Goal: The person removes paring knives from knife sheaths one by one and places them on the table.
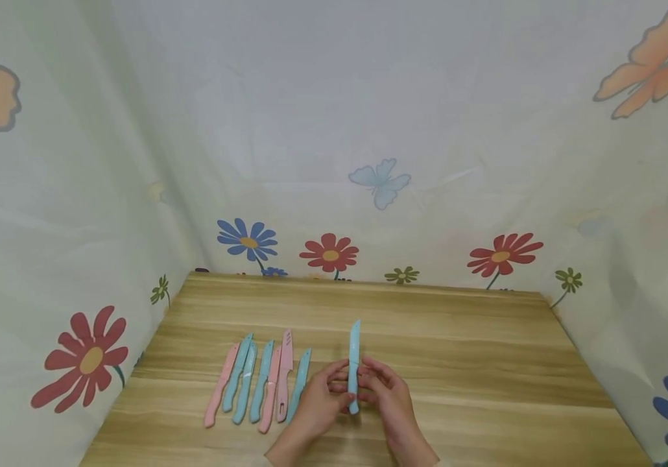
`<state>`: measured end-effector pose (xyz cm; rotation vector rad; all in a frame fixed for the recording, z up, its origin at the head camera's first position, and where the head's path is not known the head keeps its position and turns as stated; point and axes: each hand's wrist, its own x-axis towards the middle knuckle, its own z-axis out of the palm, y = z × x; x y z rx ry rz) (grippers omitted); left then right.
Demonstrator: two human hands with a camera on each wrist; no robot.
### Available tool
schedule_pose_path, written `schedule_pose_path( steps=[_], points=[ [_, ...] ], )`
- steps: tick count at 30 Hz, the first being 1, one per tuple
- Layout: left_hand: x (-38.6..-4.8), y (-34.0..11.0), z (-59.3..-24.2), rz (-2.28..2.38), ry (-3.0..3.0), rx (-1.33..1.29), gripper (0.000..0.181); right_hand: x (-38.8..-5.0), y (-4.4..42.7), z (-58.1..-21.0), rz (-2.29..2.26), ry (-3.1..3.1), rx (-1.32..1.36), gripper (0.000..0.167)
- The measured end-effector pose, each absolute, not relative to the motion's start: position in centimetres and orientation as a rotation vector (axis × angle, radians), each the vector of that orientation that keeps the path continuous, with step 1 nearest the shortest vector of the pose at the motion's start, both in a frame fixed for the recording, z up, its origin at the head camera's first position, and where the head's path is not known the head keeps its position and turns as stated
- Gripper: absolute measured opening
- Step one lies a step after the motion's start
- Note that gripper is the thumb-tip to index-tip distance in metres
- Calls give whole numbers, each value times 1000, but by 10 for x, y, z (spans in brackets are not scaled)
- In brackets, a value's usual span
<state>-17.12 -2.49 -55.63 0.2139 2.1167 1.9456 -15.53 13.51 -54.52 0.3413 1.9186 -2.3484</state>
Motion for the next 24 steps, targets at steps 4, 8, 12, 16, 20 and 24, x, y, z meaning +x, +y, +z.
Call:
schedule_pose_path(
  steps=[4,8,12,16,20,24],
  points=[
    [-172,-23,-555,1943,2111,212,69,-157,136,-543,-2353,1926,333,48],
    [-172,-22,-554,1943,2097,197,69,-157,137,-542,-2344,1936,334,47],
    [-171,-22,-554,1944,2090,189,68,-158,138,-542,-2335,1950,341,46],
    [-170,-23,-552,1939,2094,192,69,-162,137,-542,-2313,1980,373,45],
    [-169,-25,-549,1934,2098,196,70,-169,137,-542,-2284,2020,379,44],
    [-166,-25,-548,1932,2092,205,69,-176,137,-540,-2256,2053,366,44]
  ],
)
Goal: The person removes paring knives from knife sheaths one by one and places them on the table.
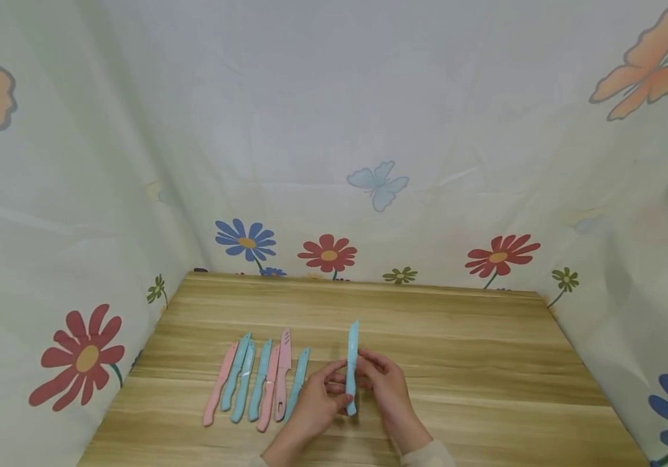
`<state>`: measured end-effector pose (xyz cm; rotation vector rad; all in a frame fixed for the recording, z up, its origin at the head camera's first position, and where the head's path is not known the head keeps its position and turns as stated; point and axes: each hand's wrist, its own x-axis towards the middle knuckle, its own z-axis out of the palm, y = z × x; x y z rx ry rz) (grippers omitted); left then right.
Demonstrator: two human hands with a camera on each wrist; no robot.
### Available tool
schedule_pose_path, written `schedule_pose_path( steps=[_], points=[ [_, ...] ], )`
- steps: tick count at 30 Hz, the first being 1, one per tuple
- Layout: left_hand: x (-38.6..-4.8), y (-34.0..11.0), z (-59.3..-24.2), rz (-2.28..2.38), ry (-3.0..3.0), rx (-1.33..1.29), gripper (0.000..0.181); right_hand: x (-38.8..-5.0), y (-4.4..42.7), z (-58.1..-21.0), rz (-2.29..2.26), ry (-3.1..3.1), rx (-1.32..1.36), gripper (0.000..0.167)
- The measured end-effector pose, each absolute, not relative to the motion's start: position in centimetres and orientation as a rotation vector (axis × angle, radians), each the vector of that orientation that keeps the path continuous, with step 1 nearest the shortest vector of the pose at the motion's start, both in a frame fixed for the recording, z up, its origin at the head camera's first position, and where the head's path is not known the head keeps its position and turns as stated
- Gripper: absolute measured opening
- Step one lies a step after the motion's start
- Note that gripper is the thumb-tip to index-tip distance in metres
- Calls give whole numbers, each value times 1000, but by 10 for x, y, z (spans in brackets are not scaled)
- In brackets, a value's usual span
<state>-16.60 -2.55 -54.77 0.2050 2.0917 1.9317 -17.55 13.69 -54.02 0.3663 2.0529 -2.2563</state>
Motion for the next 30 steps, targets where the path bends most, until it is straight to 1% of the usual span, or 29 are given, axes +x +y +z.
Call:
schedule_pose_path(
  steps=[13,19,21,26,30],
  points=[
    [-164,-25,-546,1912,2112,193,68,-191,138,-537,-2250,2079,325,43],
    [-164,-25,-546,1910,2096,189,67,-192,139,-534,-2252,2078,322,40],
    [-164,-26,-546,1906,2082,191,62,-193,140,-534,-2254,2080,314,40],
    [-164,-27,-549,1863,2104,206,44,-195,142,-535,-2271,2067,311,40],
    [-164,-28,-551,1846,2124,220,38,-196,142,-534,-2270,2068,317,39]
  ],
)
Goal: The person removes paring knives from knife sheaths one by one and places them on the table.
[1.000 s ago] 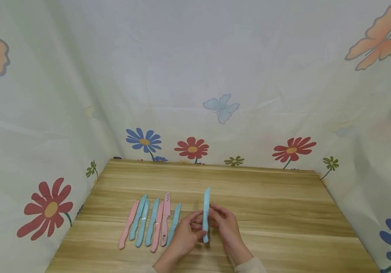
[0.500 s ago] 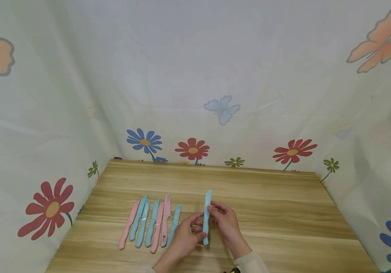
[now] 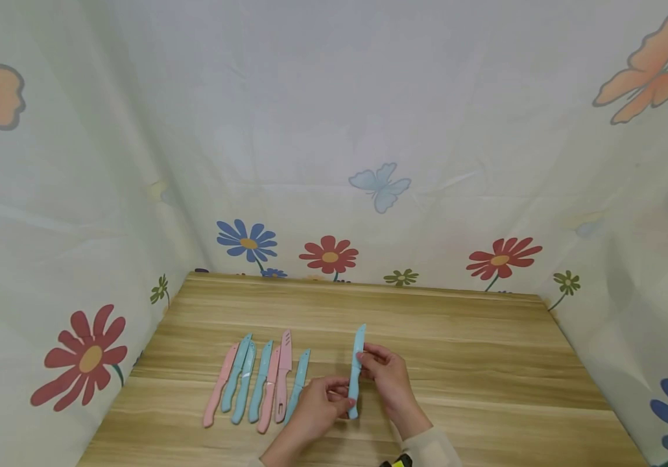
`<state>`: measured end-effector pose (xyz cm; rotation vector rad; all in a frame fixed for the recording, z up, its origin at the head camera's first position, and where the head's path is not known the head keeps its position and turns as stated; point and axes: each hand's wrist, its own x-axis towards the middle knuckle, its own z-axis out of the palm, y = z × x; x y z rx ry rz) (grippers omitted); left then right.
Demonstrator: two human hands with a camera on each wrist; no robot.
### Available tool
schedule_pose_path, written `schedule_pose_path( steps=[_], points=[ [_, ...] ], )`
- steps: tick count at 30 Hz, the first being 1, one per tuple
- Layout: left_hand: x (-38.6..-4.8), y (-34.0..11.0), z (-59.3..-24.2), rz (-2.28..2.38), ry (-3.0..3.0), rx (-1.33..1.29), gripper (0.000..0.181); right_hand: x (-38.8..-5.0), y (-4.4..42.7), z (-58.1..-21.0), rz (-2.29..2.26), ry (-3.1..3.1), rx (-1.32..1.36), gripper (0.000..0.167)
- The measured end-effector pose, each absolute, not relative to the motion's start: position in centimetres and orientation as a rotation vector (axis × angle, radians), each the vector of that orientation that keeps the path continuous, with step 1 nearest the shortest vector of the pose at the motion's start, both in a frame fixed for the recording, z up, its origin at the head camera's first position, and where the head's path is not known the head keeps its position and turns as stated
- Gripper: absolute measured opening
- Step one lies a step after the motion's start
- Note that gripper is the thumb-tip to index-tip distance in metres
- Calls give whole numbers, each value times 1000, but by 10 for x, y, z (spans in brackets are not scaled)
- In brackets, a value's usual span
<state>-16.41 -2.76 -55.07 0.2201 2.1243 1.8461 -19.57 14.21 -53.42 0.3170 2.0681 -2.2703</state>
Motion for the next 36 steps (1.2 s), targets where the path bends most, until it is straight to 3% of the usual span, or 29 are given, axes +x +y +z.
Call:
schedule_pose_path(
  steps=[36],
  points=[
    [-163,-27,-555,1915,2041,220,35,-205,142,-529,-2264,2118,364,33]
  ],
)
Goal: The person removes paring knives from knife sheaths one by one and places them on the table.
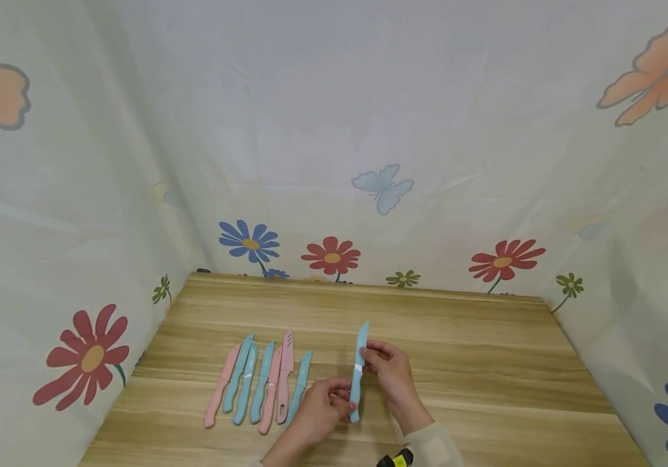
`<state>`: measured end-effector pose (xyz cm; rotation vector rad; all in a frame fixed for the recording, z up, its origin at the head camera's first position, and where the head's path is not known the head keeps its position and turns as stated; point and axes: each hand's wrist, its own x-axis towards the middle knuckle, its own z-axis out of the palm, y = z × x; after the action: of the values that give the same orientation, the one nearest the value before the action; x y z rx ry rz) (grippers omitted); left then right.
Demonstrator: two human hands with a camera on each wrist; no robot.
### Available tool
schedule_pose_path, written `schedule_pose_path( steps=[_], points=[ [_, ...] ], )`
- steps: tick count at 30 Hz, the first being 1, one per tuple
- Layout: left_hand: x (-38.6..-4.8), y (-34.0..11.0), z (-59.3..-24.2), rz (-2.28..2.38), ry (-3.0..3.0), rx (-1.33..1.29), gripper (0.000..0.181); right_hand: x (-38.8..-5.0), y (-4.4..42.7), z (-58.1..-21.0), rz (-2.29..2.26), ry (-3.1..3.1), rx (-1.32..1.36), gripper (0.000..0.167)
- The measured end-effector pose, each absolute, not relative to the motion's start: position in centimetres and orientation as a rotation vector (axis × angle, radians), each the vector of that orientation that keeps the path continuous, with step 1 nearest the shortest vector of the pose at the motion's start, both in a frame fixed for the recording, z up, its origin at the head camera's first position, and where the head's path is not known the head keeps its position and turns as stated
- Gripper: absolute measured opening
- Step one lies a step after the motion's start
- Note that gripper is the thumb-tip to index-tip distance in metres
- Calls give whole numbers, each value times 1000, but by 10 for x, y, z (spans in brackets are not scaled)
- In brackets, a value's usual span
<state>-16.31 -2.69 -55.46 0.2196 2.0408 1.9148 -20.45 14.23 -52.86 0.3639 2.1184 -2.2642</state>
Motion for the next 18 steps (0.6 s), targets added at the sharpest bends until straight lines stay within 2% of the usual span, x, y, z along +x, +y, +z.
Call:
schedule_pose_path(
  steps=[18],
  points=[
    [-160,-27,-555,1883,2054,217,36,-213,143,-521,-2223,2156,404,31]
  ],
)
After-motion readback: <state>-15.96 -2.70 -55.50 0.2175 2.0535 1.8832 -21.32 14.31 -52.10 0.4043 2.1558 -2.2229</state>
